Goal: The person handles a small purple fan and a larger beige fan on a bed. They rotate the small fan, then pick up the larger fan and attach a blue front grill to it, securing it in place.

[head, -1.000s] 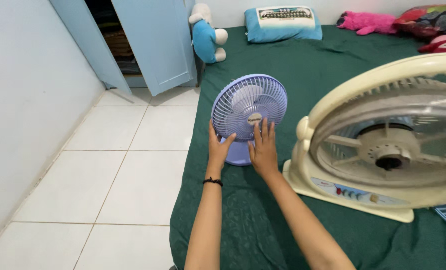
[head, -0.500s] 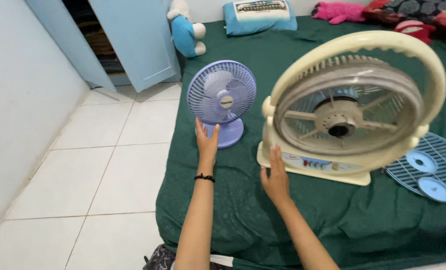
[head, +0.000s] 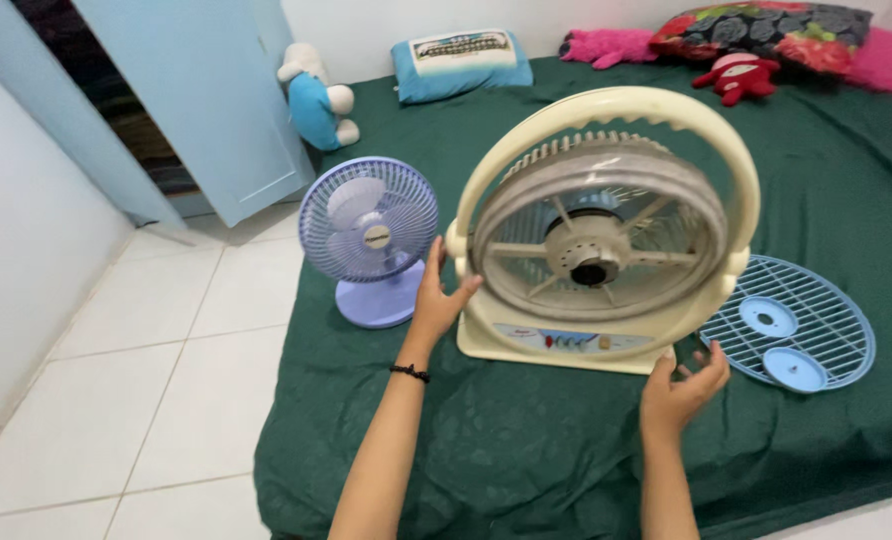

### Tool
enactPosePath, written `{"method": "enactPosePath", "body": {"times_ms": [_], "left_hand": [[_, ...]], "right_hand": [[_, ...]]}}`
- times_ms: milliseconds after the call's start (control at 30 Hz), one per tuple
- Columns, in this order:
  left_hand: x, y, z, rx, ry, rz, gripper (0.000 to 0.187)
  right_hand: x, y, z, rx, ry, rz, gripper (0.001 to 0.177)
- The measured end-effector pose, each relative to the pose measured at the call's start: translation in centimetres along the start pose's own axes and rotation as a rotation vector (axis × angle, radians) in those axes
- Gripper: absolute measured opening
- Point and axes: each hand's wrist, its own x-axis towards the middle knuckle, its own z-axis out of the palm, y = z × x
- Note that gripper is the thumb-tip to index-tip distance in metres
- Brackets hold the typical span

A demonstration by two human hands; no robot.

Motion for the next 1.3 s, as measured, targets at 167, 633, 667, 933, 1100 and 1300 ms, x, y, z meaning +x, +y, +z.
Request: {"method": "enactPosePath", "body": {"times_ms": [167,633,667,933,1100,1300], "left_hand": [[0.4,-1.3,2.6,-0.040,0.071,0.123,0.089],[0.1,-5.9,5.4,-0.009,0.313,0.145,0.043],[-0.3,-5.5,5.4,-0.010,0.317,0.161,0.041],[-4.5,-0.9,3.2,-0.036,0.333,0.144,0.042],[-9.5,-0.2,-0.9,0.009,0.396,0.189,0.038],[-15.2,-0.2,-8.2,0.028,0.412,0.094,0.044]], "right_hand": [[6.9,3.1,1.7,0.149,-0.085,-0.174,0.078],[7.8,5.7,3.6,-0.204,0.038,-0.180,0.031],[7.7,5.9,3.5,-0.203,0.051,-0.190,0.032],[6.1,3.6,0.9,-0.141,0.005,-0.052,0.031],[2.0,-0.4,-1.1,-0.117,-0.062,0.001,0.032],[-4.6,-5.9,-1.3,-0.029,-0.103,-0.054,0.027]]}}
